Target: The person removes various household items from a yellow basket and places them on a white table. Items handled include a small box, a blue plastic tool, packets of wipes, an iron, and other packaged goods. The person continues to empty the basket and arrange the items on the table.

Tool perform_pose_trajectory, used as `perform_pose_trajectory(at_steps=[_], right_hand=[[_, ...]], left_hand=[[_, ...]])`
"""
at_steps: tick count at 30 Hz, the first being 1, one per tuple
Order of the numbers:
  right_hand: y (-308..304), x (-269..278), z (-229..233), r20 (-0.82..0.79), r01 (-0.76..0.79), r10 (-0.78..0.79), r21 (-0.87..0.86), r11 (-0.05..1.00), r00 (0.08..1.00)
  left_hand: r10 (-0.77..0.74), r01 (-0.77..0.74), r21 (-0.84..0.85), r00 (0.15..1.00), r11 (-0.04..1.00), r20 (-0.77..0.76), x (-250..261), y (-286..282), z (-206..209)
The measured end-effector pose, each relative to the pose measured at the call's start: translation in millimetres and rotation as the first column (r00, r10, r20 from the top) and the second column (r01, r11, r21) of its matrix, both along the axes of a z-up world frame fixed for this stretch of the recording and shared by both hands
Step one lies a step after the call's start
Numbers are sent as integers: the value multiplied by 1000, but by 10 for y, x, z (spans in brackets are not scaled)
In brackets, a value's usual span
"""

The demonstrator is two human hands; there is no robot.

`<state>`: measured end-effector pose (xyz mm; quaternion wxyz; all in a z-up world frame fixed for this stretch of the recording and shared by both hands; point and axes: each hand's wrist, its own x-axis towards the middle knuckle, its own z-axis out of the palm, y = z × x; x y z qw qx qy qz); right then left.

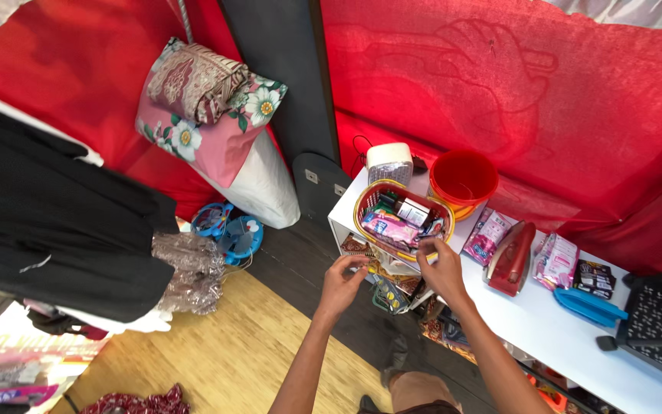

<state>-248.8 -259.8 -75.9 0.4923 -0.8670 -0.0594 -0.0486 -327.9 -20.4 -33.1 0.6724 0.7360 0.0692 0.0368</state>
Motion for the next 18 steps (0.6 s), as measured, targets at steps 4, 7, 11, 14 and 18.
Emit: perform_pose_trajectory(at_steps=[4,7,11,14,18], right_hand=[[114,682,-225,204,-31,88,-265,964,975],[257,1213,-428,42,-89,123,-474,876,991],[465,1571,-625,-58,-115,110,-760,640,992],[594,1679,-656,-47,-92,96,-835,542,994],[731,1696,-574,-95,-116,68,-890,440,993]], left_hand=[[-88,81,63,990,995,110,458,-28,-29],[-157,135,154,978,979,139,830,-68,-29],[-244,231,215,969,949,35,1173,-83,-44],[-246,245,209,969,947,-21,1404,-13,-114],[-255,262,184,965,947,-57,1657,179,-359]])
